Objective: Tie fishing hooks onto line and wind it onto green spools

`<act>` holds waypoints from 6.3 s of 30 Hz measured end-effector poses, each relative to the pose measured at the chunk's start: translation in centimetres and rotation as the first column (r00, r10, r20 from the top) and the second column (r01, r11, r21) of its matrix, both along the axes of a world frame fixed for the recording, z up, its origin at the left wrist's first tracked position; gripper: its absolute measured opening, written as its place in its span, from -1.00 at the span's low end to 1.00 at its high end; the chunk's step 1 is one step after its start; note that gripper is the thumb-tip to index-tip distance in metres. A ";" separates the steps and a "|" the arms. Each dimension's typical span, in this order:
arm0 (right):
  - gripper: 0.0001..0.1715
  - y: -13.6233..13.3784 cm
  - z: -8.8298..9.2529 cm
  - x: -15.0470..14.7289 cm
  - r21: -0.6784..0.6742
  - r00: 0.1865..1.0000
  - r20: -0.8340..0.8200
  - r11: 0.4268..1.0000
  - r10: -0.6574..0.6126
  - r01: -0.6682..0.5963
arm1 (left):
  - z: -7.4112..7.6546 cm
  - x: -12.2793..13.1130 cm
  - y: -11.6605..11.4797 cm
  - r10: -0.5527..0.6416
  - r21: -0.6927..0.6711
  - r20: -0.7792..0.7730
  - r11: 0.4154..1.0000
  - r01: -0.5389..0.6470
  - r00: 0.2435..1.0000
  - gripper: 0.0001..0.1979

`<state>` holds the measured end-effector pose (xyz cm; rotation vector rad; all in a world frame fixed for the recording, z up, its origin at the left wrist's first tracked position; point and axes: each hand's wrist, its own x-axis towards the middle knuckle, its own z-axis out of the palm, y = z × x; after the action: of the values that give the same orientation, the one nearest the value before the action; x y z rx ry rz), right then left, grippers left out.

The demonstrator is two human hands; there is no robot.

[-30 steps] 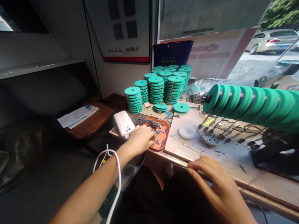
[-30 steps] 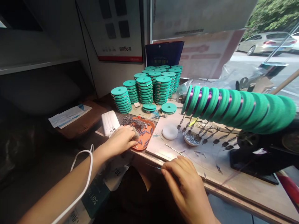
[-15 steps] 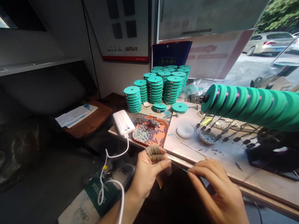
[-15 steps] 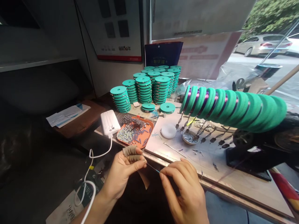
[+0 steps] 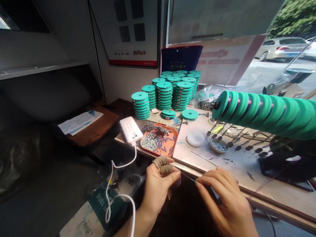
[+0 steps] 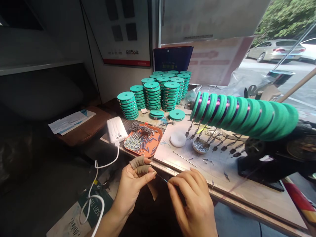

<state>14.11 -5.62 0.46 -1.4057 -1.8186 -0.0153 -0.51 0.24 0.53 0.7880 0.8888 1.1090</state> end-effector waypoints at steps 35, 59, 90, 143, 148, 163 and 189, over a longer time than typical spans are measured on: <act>-0.80 5.4 2.3 3.7 -0.661 0.994 0.108 0.747 -0.001 0.072 | -3.2 1.0 -1.1 0.469 0.460 -0.862 0.567 0.683 0.191 -0.50; -0.79 4.8 1.9 4.6 -0.447 0.958 0.272 0.894 0.095 0.038 | -3.4 1.4 -1.3 0.519 0.330 -0.855 0.557 0.762 -0.010 -0.33; -0.76 2.0 3.0 9.7 -0.159 0.659 0.736 0.986 0.154 -0.053 | -3.6 1.3 -0.2 0.680 0.319 -0.731 0.404 0.857 -0.048 -0.30; -0.84 2.3 5.3 5.3 -0.197 0.976 0.155 0.973 0.154 -0.122 | 1.0 6.1 0.0 -0.331 0.025 0.272 0.941 0.337 0.904 -0.91; -0.82 2.6 5.2 5.5 -0.197 0.966 0.167 0.967 0.196 -0.162 | 1.2 5.9 0.4 -0.360 -0.009 0.222 0.928 0.371 0.906 -0.87; -0.88 2.8 6.1 6.1 -0.256 0.978 0.003 0.946 0.208 -0.200 | 1.2 6.4 0.7 -0.358 0.061 0.305 0.932 0.357 0.882 -0.68; -0.89 2.4 4.8 6.5 -0.155 0.986 -0.079 0.976 0.145 -0.156 | 2.0 6.5 1.1 -0.512 0.046 0.253 0.854 0.518 0.821 -0.85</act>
<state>20.59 -3.18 5.30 -1.3565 -1.8989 0.2591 6.00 1.31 2.57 0.7817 0.4244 0.6914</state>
